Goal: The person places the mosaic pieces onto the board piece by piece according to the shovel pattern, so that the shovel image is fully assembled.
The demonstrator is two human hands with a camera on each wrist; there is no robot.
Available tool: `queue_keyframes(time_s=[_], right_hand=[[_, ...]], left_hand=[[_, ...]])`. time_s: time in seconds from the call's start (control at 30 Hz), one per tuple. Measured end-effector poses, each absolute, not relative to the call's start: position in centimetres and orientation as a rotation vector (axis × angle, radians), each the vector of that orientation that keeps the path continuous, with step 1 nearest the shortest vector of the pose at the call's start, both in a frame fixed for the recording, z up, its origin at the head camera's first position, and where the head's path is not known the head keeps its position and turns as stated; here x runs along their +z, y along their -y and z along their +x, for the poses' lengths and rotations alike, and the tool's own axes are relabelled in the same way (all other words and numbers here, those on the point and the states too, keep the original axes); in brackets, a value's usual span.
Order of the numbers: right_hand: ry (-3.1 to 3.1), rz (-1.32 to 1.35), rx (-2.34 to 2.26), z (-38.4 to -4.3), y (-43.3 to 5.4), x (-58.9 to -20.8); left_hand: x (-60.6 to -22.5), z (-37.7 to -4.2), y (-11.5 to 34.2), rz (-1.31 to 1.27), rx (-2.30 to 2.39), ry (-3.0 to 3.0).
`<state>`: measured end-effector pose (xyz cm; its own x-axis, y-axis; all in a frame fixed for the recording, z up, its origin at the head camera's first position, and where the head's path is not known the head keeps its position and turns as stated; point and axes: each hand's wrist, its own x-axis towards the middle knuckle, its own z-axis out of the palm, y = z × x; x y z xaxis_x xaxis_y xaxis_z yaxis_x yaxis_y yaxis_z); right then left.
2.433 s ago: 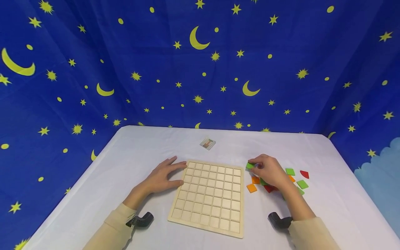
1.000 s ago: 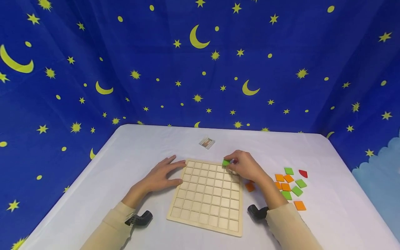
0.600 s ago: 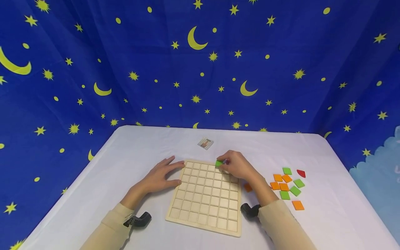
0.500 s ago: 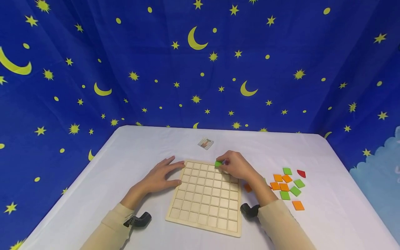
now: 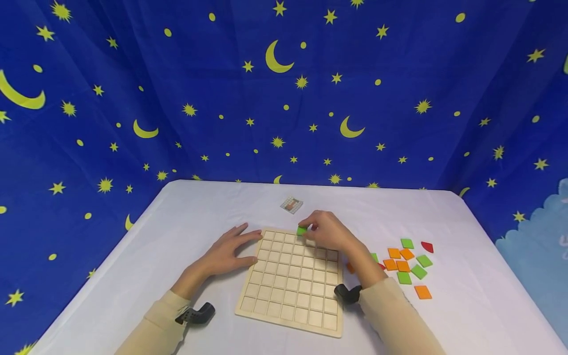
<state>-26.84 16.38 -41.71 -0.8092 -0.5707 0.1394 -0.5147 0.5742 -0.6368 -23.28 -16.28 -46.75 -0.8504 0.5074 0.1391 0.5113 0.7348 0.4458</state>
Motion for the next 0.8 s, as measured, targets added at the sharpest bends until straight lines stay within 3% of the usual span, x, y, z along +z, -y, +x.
queue_keyframes(time_s=[0.8], right_hand=[[-2.629, -0.966, -0.983, -27.4, -13.6, -43.0]], left_hand=[[-47.1, -23.6, 16.3, -0.82, -0.729, 2.946]])
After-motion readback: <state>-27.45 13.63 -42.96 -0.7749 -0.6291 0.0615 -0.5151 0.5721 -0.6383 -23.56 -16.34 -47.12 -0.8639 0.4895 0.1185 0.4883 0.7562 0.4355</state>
